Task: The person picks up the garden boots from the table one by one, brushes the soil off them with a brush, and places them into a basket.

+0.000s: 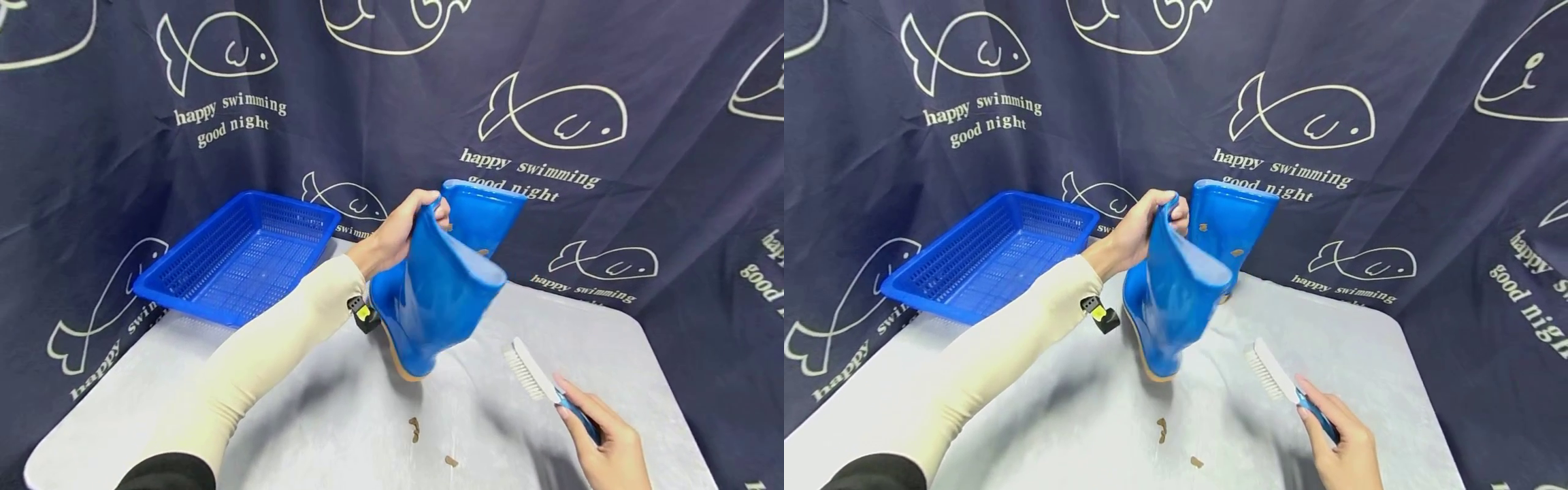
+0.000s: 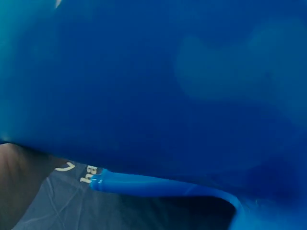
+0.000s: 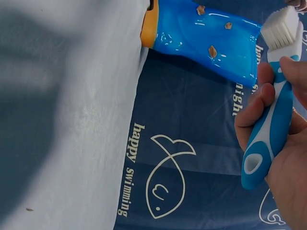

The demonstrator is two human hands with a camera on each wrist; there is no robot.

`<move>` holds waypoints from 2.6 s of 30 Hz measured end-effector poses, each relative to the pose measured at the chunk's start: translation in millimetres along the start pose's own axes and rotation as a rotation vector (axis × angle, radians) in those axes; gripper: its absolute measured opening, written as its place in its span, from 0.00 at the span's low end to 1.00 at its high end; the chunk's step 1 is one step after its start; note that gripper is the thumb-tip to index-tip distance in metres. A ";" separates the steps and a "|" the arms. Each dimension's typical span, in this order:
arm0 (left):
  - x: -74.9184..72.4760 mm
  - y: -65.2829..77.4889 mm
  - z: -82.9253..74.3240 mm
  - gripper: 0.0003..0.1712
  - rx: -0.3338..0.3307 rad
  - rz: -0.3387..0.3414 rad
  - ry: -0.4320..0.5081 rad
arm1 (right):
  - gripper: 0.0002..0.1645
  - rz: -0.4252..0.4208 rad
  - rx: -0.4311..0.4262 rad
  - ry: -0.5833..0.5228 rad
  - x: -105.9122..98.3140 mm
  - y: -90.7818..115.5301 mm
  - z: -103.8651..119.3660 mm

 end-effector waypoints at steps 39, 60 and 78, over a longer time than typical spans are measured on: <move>42.1 -4.5 -51.9 0.15 -0.016 0.411 -1.555 | 0.27 0.169 0.099 -0.011 31.6 -15.4 -4.9; 50.6 3.5 -8.5 0.32 -0.163 0.475 -1.549 | 0.26 0.297 0.038 -0.091 64.5 -30.8 3.4; 6.3 63.1 -11.9 0.53 -0.175 0.262 -1.235 | 0.29 0.309 -0.068 -0.067 71.9 -41.7 18.2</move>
Point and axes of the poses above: each hand's wrist, its own y-axis away from the middle knuckle, its own x-axis out of the palm, z = x × y, the point moved 7 cm from there along -y, towards the middle knuckle, and after that the axes turned 8 degrees about -x, right-handed, at the moved point
